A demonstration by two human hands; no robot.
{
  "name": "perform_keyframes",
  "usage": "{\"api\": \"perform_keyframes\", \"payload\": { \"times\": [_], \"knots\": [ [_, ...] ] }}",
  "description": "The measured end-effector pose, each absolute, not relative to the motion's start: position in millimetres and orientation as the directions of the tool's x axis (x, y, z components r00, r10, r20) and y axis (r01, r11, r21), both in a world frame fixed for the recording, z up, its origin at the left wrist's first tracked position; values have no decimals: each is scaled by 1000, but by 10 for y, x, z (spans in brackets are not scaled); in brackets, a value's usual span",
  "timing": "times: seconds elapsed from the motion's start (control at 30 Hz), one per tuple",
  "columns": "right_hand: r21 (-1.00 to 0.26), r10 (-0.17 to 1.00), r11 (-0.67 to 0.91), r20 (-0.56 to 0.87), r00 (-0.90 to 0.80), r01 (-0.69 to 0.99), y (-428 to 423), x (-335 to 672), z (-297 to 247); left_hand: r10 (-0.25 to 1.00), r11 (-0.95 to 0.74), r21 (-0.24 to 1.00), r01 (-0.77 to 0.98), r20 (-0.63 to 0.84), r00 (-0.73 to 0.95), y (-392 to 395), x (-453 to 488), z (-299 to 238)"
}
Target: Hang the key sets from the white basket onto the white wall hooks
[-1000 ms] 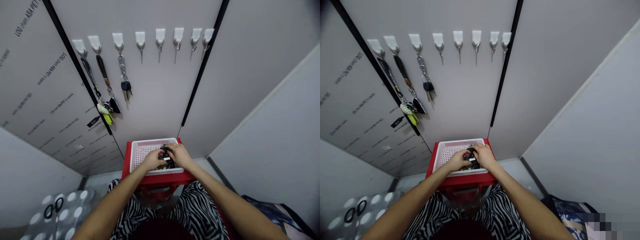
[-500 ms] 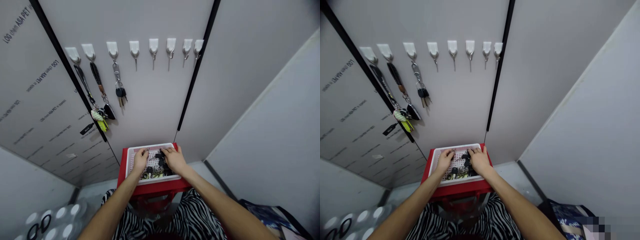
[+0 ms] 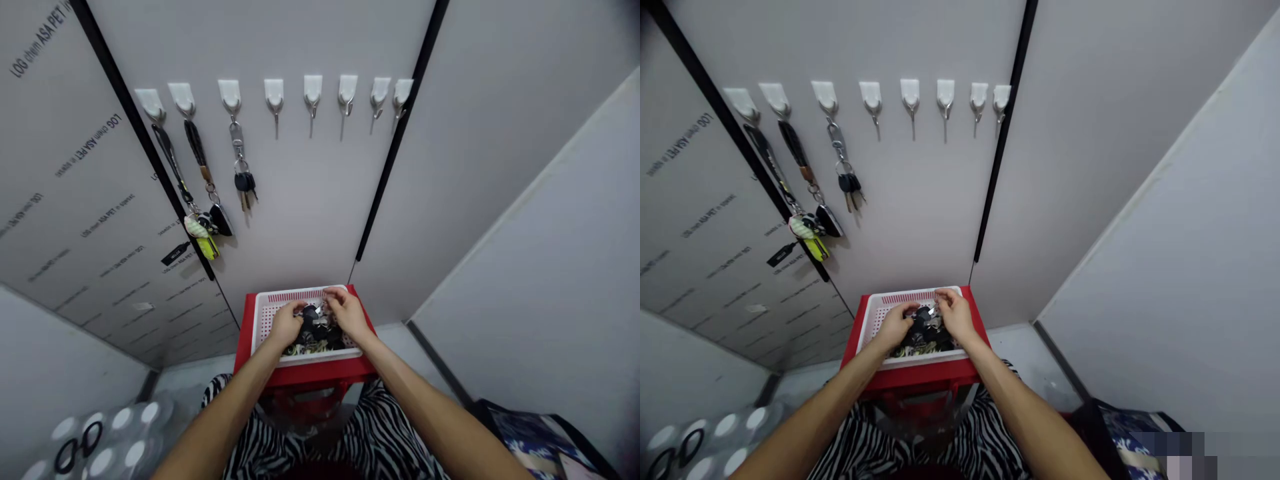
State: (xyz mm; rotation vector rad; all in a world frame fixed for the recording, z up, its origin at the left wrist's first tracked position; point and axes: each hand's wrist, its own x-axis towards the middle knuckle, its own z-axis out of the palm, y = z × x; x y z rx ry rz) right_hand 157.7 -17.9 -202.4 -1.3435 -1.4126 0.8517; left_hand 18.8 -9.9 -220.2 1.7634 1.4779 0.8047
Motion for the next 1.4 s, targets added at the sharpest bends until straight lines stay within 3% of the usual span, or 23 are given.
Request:
{"api": "perform_keyframes", "payload": {
  "times": [0.17,0.37,0.63,0.73,0.83,0.97,1.17,1.27,1.4],
  "knots": [
    [-996,984,87,90,152,25,-173,1580,-1987,981,-174,730,661,69,181,-102,186,-2200],
    [-996,982,80,73,171,-33,-165,1578,-1998,981,-170,700,694,50,190,-116,181,-2194],
    [-959,959,138,192,208,249,109,1556,-2118,999,-2,840,543,-18,32,71,96,-2191],
    [-927,963,145,212,165,345,172,1526,-2102,1000,-9,859,512,-7,31,118,36,-2165],
    [-916,976,137,191,107,378,167,1512,-2090,993,-101,802,588,42,113,103,4,-2148],
    [-855,983,165,182,-15,491,103,1513,-2103,965,-255,625,737,122,230,41,9,-2140],
    [-528,934,356,227,-276,771,-10,1527,-2068,981,-193,506,841,94,168,9,17,-2155],
    [-440,922,388,178,-345,810,-57,1540,-2032,987,-163,573,803,93,134,16,19,-2160],
    [-441,926,375,145,-347,816,-76,1557,-2029,996,-84,762,643,84,30,55,-6,-2135]
  ]
}}
